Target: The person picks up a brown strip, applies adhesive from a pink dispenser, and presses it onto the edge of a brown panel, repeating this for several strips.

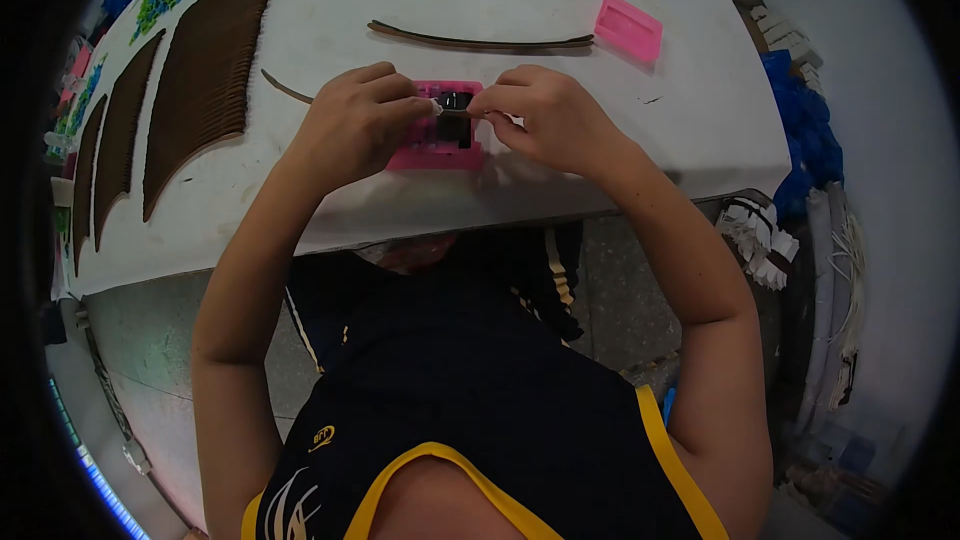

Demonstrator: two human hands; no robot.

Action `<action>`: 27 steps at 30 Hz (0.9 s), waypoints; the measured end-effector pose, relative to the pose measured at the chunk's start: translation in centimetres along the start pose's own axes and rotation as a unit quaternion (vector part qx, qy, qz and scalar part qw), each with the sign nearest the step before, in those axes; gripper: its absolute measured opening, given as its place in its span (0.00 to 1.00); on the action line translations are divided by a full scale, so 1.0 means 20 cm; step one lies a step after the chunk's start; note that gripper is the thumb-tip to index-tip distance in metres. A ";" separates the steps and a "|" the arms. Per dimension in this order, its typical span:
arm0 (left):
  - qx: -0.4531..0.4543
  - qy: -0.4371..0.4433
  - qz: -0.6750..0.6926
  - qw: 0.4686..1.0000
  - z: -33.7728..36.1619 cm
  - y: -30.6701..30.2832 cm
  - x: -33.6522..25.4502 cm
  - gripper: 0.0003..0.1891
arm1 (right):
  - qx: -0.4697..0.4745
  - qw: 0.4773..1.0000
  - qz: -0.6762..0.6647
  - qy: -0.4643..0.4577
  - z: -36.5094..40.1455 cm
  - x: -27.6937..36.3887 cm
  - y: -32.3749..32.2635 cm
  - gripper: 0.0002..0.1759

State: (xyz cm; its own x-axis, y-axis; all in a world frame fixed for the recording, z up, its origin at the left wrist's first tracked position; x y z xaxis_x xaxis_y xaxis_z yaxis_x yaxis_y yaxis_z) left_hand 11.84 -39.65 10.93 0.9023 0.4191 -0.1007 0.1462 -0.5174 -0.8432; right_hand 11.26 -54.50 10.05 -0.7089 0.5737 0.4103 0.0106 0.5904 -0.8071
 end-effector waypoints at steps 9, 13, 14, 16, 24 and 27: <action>0.005 -0.006 0.020 1.000 -0.01 0.02 0.00 0.10 | 0.011 0.999 0.035 0.014 0.10 -0.04 -0.08 0.13; 0.005 -0.004 0.032 0.999 0.00 0.04 0.00 0.15 | 0.013 0.996 0.065 0.057 0.29 -0.14 -0.21 0.12; 0.001 -0.001 0.031 1.000 0.00 0.04 0.00 0.15 | 0.013 0.994 0.082 0.075 0.35 -0.17 -0.25 0.11; -0.002 0.000 0.030 1.000 0.00 0.04 0.01 0.15 | 0.015 0.988 0.096 0.120 0.46 -0.22 -0.34 0.11; 0.006 0.003 0.034 0.999 -0.03 0.06 0.00 0.16 | -0.008 0.972 0.133 0.195 0.71 -0.34 -0.54 0.10; 0.013 0.008 0.034 0.999 -0.05 0.05 -0.01 0.15 | -0.007 0.972 0.145 0.183 0.71 -0.33 -0.54 0.11</action>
State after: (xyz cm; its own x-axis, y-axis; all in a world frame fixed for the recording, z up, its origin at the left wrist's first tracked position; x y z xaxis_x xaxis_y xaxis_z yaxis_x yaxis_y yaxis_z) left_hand 12.29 -41.02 10.62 0.9161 0.3715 -0.1506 0.0738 -0.5256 -0.8475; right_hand 5.80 -72.84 9.99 -0.3770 0.8788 0.2924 0.1845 0.3806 -0.9061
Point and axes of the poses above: each hand's wrist, its own z-axis away from the middle knuckle, its own y-axis out of the palm, x = y × z, the point moved 10 cm from there along -z, towards the middle knuckle, and after that the axes turned 1 degree about -x, right-handed, at the moved point
